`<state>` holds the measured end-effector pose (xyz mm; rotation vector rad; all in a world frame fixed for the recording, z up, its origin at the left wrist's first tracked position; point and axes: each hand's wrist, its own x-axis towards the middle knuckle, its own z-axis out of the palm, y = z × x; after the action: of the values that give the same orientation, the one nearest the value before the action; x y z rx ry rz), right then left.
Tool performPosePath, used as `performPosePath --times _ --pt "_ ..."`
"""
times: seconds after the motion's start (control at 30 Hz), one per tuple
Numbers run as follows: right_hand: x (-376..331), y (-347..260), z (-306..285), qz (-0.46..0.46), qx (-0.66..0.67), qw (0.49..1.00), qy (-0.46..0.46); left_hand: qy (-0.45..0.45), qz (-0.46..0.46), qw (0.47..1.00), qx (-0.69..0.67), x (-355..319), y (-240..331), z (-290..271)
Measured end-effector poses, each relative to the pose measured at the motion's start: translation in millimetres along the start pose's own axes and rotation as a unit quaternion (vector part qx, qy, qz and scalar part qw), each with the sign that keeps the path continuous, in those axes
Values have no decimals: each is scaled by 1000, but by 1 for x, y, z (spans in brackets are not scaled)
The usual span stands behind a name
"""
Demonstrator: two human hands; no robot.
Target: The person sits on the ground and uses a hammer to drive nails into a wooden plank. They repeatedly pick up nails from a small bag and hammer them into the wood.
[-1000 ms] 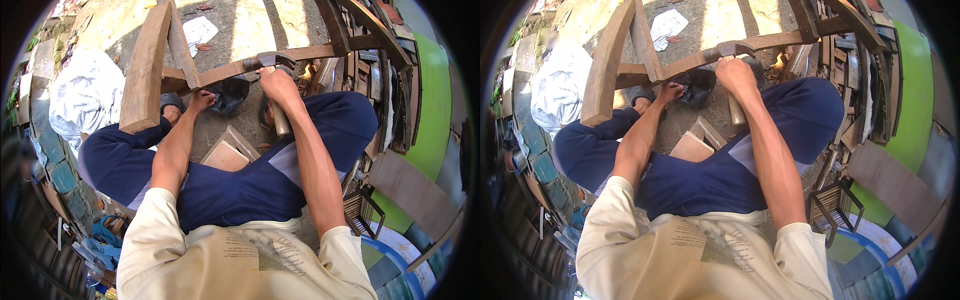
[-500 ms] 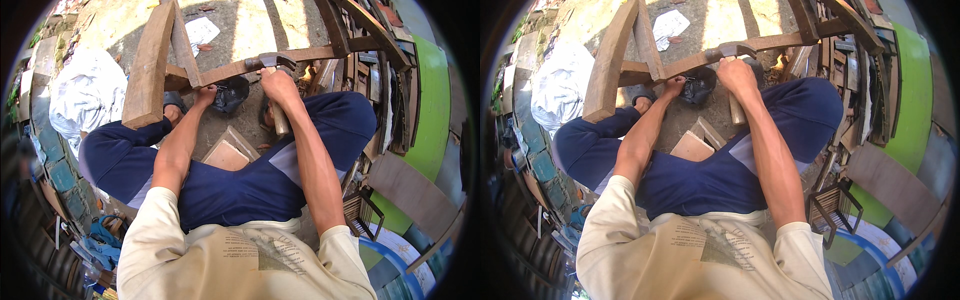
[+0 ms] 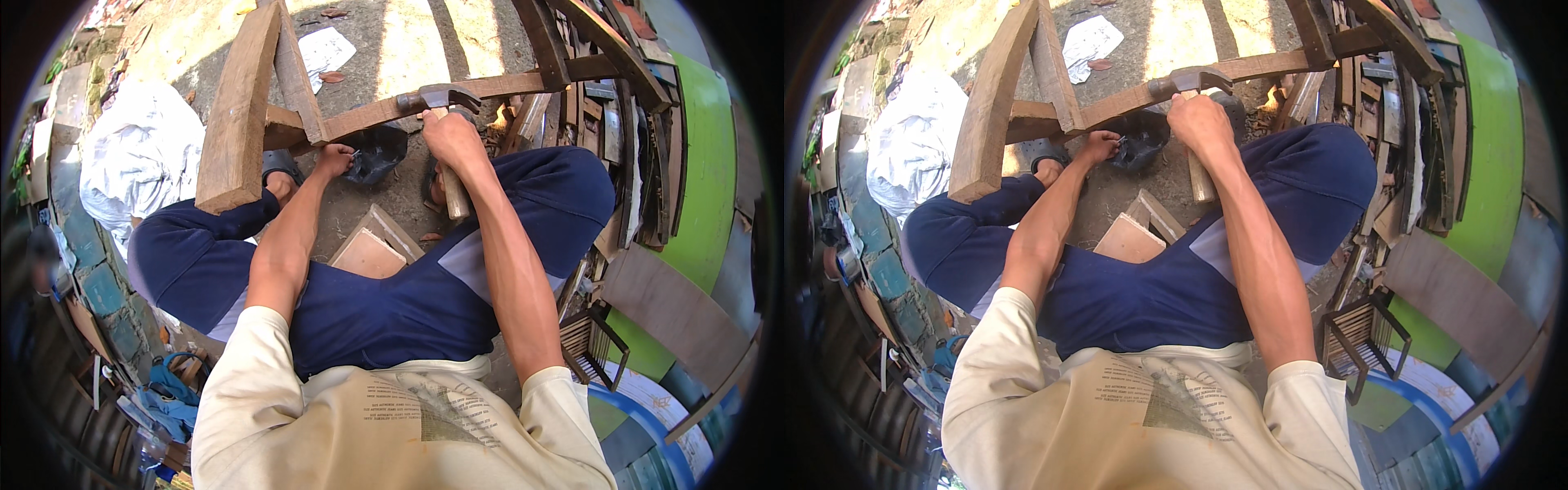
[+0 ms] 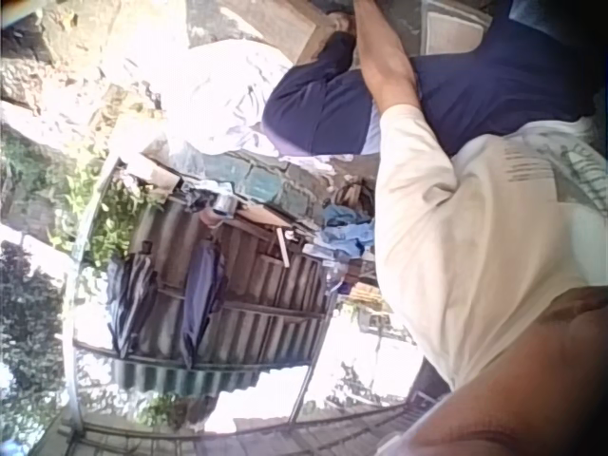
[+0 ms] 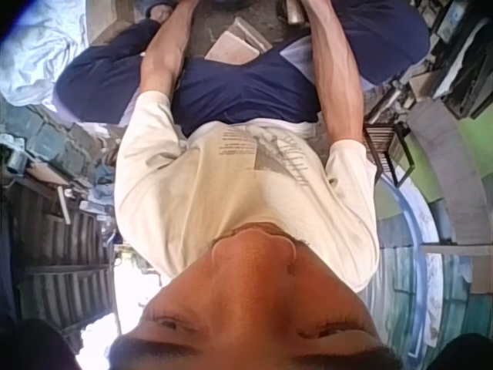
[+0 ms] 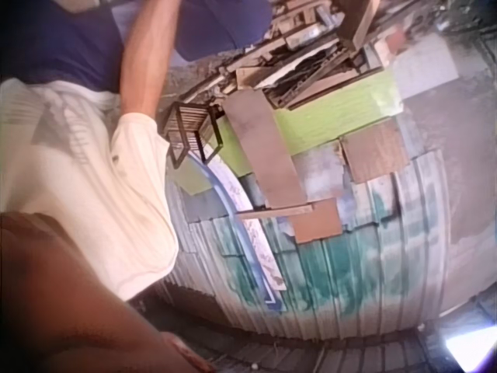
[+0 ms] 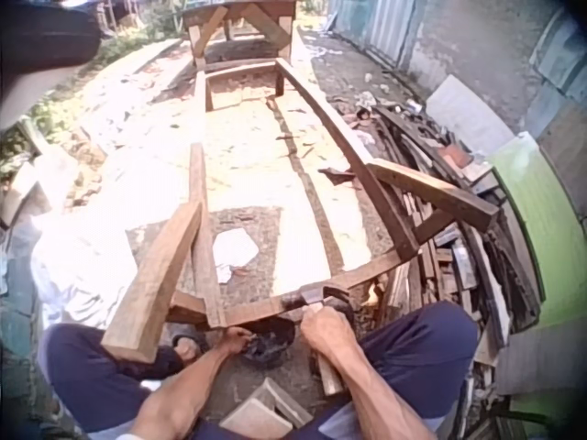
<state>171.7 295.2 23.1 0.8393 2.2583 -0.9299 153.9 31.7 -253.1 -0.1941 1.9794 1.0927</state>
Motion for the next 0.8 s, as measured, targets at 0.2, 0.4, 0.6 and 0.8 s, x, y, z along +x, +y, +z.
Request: performPosePath --times 0.2,0.4,0.6,0.8 --pt "-4 2 -1 -11 -23 999 27 178 177 948 195 -29 22 24" --pt "-1 7 8 -34 -19 997 60 71 4 980 187 -34 16 50" --pt "-6 -2 0 4 -2 1000 16 128 -9 983 131 -31 -3 55" --pt "-10 -4 -3 17 0 1000 19 183 -72 971 133 -40 35 43"
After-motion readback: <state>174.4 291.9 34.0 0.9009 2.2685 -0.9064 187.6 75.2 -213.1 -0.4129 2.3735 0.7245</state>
